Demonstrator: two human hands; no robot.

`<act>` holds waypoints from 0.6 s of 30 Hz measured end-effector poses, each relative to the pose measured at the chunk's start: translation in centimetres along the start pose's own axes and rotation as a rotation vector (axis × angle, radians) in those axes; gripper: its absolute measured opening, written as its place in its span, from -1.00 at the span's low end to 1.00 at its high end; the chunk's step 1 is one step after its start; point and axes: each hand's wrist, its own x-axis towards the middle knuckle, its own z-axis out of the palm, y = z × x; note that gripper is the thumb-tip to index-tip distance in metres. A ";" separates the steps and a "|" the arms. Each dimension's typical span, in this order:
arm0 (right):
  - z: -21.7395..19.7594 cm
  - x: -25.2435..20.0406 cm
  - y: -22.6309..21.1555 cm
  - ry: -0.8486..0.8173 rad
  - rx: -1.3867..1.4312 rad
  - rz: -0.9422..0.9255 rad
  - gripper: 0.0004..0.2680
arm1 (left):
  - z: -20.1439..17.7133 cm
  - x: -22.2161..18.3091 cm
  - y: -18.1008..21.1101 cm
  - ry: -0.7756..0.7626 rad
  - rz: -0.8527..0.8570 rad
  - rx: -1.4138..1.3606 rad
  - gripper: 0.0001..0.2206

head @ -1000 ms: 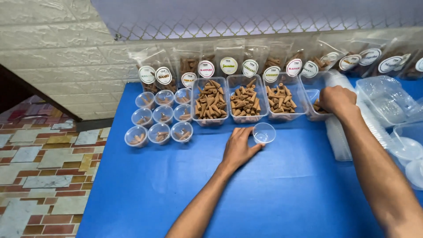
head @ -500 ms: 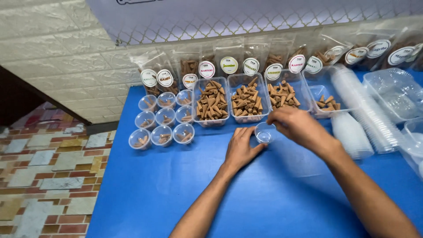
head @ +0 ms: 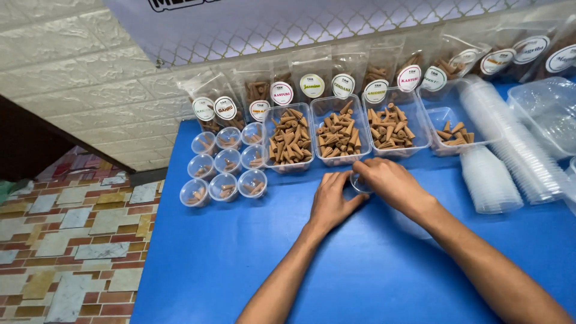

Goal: The person places small brown cylindrical sticks from labeled bulk containers into small clear plastic cups on a blue table. They then place a lid on each filled cup and set it aside. The process is repeated for multiple cups.

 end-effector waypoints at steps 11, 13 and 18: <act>1.2 0.0 0.2 0.030 -0.117 -0.006 -0.69 | -0.6 0.0 0.8 -0.020 -0.022 0.013 -0.49; 1.3 0.0 0.2 0.035 -0.137 -0.007 -0.67 | -0.6 0.1 0.8 -0.020 -0.014 0.016 -0.49; 0.1 -0.4 0.1 0.069 -0.081 0.063 -0.66 | -1.0 0.1 1.2 -0.054 -0.035 0.005 -0.48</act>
